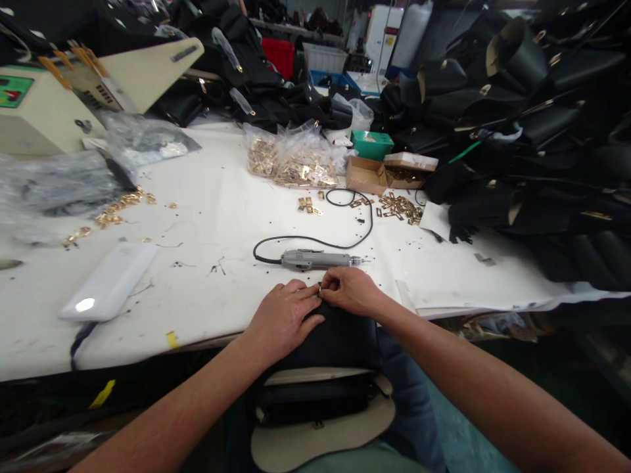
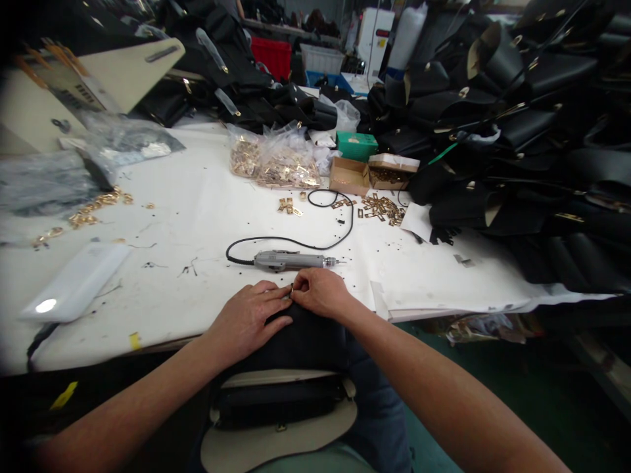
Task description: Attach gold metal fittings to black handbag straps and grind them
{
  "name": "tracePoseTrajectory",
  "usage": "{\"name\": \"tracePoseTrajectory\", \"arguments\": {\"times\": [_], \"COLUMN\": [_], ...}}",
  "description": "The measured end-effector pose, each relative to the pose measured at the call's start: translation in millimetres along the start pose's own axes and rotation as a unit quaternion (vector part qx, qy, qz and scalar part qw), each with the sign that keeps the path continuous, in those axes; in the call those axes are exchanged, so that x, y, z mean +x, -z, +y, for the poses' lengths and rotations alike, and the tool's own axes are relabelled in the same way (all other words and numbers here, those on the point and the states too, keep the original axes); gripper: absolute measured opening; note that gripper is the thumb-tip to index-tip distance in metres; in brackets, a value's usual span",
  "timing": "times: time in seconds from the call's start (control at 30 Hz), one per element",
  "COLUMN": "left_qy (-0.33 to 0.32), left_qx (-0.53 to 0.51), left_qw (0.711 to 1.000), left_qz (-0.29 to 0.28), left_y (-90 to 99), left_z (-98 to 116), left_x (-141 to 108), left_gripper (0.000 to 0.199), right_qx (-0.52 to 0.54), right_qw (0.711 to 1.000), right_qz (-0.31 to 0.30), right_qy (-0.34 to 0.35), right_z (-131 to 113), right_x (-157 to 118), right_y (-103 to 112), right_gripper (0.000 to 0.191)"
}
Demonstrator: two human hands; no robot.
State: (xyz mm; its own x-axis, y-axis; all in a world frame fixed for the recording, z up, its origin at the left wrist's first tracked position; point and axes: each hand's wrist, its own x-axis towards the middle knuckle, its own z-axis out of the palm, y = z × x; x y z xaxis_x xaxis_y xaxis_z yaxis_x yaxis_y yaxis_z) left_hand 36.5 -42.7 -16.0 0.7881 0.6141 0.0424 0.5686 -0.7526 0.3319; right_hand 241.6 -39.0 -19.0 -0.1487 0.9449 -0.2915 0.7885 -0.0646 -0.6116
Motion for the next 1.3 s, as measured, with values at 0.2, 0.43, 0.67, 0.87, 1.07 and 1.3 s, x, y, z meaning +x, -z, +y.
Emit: {"name": "tracePoseTrajectory", "arguments": {"times": [0.2,0.43,0.67,0.87,1.07,1.3], "left_qy": [0.002,-0.003,-0.023,-0.021,-0.027,-0.02], "left_qx": [-0.006,-0.004,0.005,0.039,0.058,0.05], "left_qw": [1.0,1.0,1.0,0.998,0.997,0.998], "left_qz": [0.007,0.006,-0.02,-0.053,-0.048,-0.031], "left_y": [-3.0,0.2,6.8,15.7,17.3,12.1], "left_z": [-3,-1,-2,4,10,8], "left_x": [0,1,2,9,7,1], "left_gripper": [0.023,0.024,0.025,0.02,0.026,0.03], "right_qx": [-0.025,0.037,0.021,-0.043,-0.005,-0.01], "right_qw": [0.999,0.999,0.999,0.998,0.999,0.999], "right_qz": [0.029,-0.012,-0.037,-0.033,-0.037,-0.03], "right_qy": [0.015,0.031,0.009,-0.027,-0.01,-0.003], "right_z": [3,10,4,-8,-8,-7], "right_x": [0,-1,2,3,1,3], "right_y": [-1,0,2,7,10,10], "right_gripper": [0.021,0.013,0.016,0.017,0.014,0.012]}}
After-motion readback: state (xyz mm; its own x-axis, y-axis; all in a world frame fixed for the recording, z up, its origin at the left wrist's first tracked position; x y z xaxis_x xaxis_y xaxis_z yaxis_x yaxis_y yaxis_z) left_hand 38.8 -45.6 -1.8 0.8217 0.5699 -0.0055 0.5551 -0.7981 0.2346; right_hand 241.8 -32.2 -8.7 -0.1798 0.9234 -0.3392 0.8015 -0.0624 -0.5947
